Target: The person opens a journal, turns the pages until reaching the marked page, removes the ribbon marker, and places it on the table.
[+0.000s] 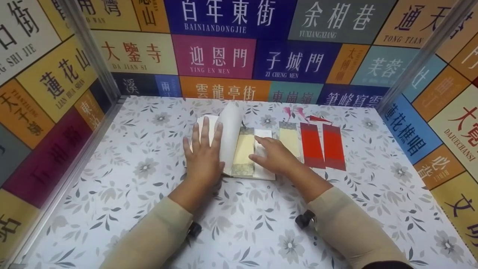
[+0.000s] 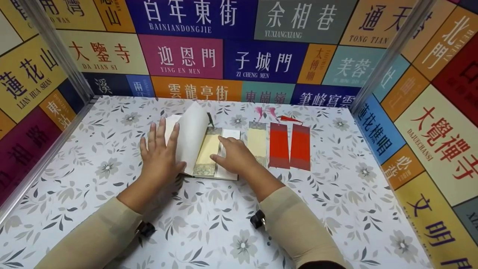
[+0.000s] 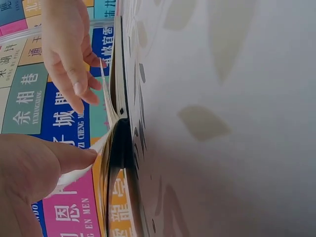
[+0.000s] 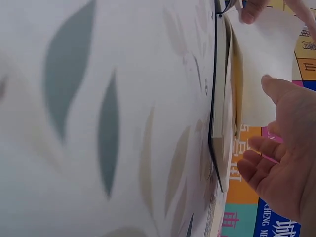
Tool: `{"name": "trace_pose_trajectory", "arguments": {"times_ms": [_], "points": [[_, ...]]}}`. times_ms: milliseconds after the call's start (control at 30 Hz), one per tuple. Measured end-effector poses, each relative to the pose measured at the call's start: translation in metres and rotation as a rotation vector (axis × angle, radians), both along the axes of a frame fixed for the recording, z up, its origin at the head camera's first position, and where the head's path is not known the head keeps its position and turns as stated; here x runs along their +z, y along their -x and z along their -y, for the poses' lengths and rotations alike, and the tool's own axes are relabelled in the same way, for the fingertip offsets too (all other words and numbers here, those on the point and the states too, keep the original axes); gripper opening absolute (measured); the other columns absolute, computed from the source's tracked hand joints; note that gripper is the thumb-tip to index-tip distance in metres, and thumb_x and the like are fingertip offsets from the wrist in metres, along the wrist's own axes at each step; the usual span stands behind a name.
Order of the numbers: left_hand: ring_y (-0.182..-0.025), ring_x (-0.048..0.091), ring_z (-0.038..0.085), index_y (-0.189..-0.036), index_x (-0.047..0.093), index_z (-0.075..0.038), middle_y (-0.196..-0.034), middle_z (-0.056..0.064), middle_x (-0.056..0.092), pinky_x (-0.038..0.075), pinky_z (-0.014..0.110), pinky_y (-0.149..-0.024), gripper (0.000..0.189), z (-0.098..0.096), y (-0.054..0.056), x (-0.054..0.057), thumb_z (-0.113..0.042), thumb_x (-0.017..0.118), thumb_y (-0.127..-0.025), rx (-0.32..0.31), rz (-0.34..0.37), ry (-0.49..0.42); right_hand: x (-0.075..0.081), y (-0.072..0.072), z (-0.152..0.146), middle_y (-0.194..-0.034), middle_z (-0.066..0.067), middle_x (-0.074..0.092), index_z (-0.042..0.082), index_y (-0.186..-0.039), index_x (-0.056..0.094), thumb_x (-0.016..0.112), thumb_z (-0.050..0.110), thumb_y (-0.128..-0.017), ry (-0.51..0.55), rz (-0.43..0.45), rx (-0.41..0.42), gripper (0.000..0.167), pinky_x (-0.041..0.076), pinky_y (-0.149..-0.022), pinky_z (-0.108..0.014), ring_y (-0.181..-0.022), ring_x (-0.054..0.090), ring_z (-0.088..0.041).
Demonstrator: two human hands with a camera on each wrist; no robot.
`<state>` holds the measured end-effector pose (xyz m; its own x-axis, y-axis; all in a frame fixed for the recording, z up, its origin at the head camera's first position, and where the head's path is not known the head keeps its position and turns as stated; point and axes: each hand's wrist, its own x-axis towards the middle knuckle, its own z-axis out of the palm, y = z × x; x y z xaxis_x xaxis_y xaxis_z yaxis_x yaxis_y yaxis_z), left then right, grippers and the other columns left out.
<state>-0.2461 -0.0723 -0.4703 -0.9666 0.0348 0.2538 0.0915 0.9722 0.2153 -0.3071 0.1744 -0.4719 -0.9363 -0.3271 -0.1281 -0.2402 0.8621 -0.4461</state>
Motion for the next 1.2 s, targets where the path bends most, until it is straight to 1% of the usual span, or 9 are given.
{"name": "trace_pose_trajectory", "arguments": {"times_ms": [133,200,367,467,567,667,867,1000,1200], "points": [[-0.168,-0.018,0.038,-0.171,-0.008,-0.040,-0.178,0.000,-0.030,0.000,0.072,-0.133,0.131,0.003,0.000,0.000,-0.037,0.090,-0.085,-0.016,0.032,0.029,0.000,0.004,0.003,-0.172,-0.008,0.041,0.025,-0.169,0.035,0.071,0.057,-0.098,0.037,0.030,-0.029,0.086,0.033,-0.132,-0.058,-0.161,0.036,-0.034],[-0.169,-0.015,0.037,-0.173,0.003,-0.039,-0.180,-0.001,-0.024,0.002,0.073,-0.133,0.116,0.004,0.001,-0.001,-0.032,0.084,-0.090,-0.056,0.081,0.055,-0.001,0.006,0.004,-0.171,-0.009,0.043,0.022,-0.168,0.037,0.071,0.058,-0.097,0.040,0.020,-0.022,0.086,0.033,-0.132,-0.057,-0.161,0.038,-0.034],[-0.170,0.000,0.036,-0.170,0.029,-0.032,-0.184,-0.003,0.004,0.007,0.071,-0.134,0.075,0.006,0.002,-0.008,-0.024,0.060,-0.103,-0.186,0.306,0.075,-0.006,0.009,0.007,-0.168,-0.013,0.048,0.015,-0.165,0.043,0.070,0.058,-0.097,0.027,-0.003,0.021,0.085,0.032,-0.133,-0.055,-0.159,0.041,-0.036],[-0.169,0.013,0.036,-0.169,0.033,-0.029,-0.182,0.001,0.018,0.014,0.069,-0.134,0.067,0.006,0.002,-0.013,-0.033,0.055,-0.106,-0.191,0.393,0.043,-0.009,0.009,0.009,-0.168,-0.013,0.049,0.014,-0.165,0.043,0.071,0.058,-0.096,0.017,-0.006,0.050,0.086,0.031,-0.134,-0.054,-0.159,0.040,-0.037],[-0.167,0.022,0.038,-0.169,0.035,-0.025,-0.180,0.005,0.026,0.021,0.068,-0.133,0.068,0.006,0.001,-0.013,-0.044,0.056,-0.107,-0.173,0.413,0.015,-0.011,0.009,0.010,-0.168,-0.011,0.049,0.017,-0.165,0.044,0.073,0.059,-0.094,-0.001,-0.012,0.065,0.088,0.032,-0.133,-0.054,-0.159,0.040,-0.037],[-0.165,0.027,0.039,-0.169,0.035,-0.023,-0.178,0.008,0.029,0.027,0.067,-0.131,0.075,0.005,0.001,-0.013,-0.052,0.059,-0.105,-0.161,0.423,0.007,-0.013,0.007,0.012,-0.171,-0.010,0.043,0.022,-0.165,0.044,0.075,0.063,-0.091,-0.035,-0.021,0.084,0.090,0.031,-0.133,-0.057,-0.161,0.035,-0.038],[-0.165,0.028,0.039,-0.169,0.036,-0.022,-0.178,0.009,0.029,0.029,0.066,-0.131,0.075,0.004,0.002,-0.014,-0.053,0.059,-0.104,-0.150,0.441,0.006,-0.017,0.003,0.013,-0.181,-0.005,0.021,0.029,-0.167,0.039,0.069,0.072,-0.090,-0.119,-0.041,0.150,0.093,0.020,-0.134,-0.066,-0.166,0.019,-0.038],[-0.164,0.028,0.040,-0.168,0.036,-0.021,-0.178,0.010,0.030,0.030,0.066,-0.130,0.077,0.003,0.001,-0.014,-0.054,0.060,-0.104,-0.152,0.431,0.004,-0.016,0.001,0.012,-0.182,-0.002,0.019,0.032,-0.168,0.037,0.067,0.072,-0.091,-0.152,-0.038,0.180,0.092,0.017,-0.134,-0.067,-0.167,0.016,-0.038],[-0.164,0.029,0.040,-0.168,0.036,-0.021,-0.177,0.011,0.030,0.032,0.067,-0.129,0.076,0.003,-0.001,-0.012,-0.053,0.061,-0.103,-0.156,0.425,-0.002,-0.016,0.000,0.006,-0.182,0.008,0.017,0.040,-0.168,0.032,0.056,0.074,-0.097,-0.196,-0.012,0.252,0.082,0.011,-0.133,-0.073,-0.170,0.009,-0.036]]}}
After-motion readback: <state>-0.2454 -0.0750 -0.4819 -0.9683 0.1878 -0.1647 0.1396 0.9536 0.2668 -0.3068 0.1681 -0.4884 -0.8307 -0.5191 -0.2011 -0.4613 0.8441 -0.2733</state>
